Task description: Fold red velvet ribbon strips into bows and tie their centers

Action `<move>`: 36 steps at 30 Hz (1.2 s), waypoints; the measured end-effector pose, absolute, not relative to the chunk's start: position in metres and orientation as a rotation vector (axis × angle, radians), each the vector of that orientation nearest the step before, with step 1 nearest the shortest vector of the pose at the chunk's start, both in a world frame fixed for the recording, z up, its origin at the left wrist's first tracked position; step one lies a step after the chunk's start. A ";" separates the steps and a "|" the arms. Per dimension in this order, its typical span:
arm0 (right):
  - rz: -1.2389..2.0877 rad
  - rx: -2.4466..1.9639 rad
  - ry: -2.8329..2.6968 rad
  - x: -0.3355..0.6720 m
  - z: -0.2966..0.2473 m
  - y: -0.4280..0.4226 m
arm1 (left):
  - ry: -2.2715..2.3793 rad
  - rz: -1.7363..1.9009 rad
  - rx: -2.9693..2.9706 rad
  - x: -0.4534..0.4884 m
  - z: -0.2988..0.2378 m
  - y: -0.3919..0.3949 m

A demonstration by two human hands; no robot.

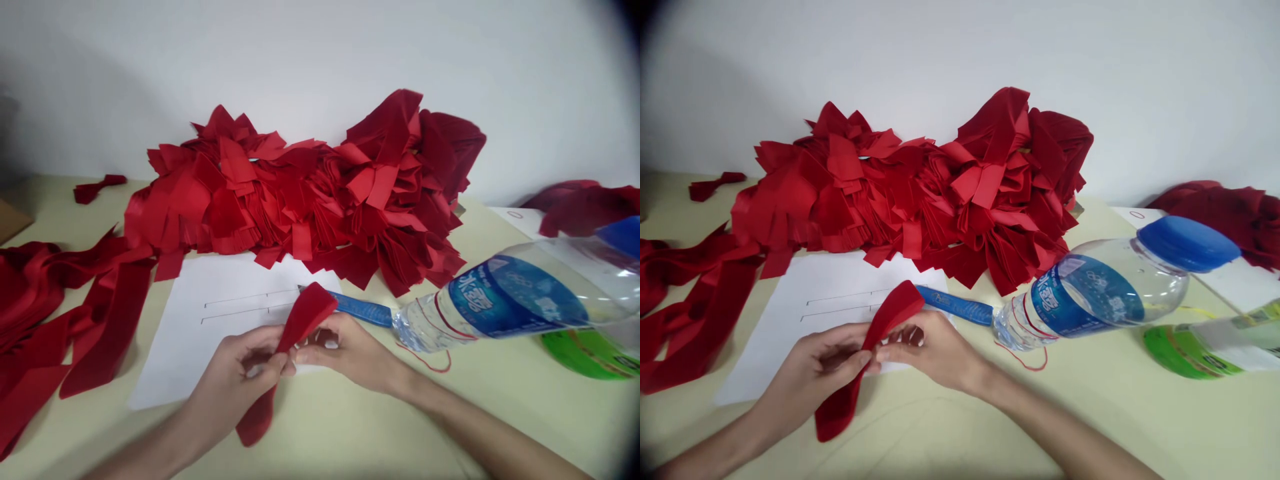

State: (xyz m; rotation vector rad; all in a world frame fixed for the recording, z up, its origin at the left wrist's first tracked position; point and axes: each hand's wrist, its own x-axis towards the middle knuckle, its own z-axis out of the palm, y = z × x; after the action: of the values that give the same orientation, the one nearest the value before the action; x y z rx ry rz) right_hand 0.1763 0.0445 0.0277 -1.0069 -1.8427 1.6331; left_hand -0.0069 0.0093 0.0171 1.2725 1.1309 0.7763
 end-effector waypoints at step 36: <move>1.705 -1.131 -1.346 0.175 0.031 0.043 | 1.182 0.664 1.366 -0.005 0.018 0.008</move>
State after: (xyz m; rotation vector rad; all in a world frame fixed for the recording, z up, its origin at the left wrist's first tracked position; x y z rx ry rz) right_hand 0.1753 0.0435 0.0315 -1.1306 -1.3460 1.7047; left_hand -0.0053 0.0084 0.0183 1.3656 1.1822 0.6636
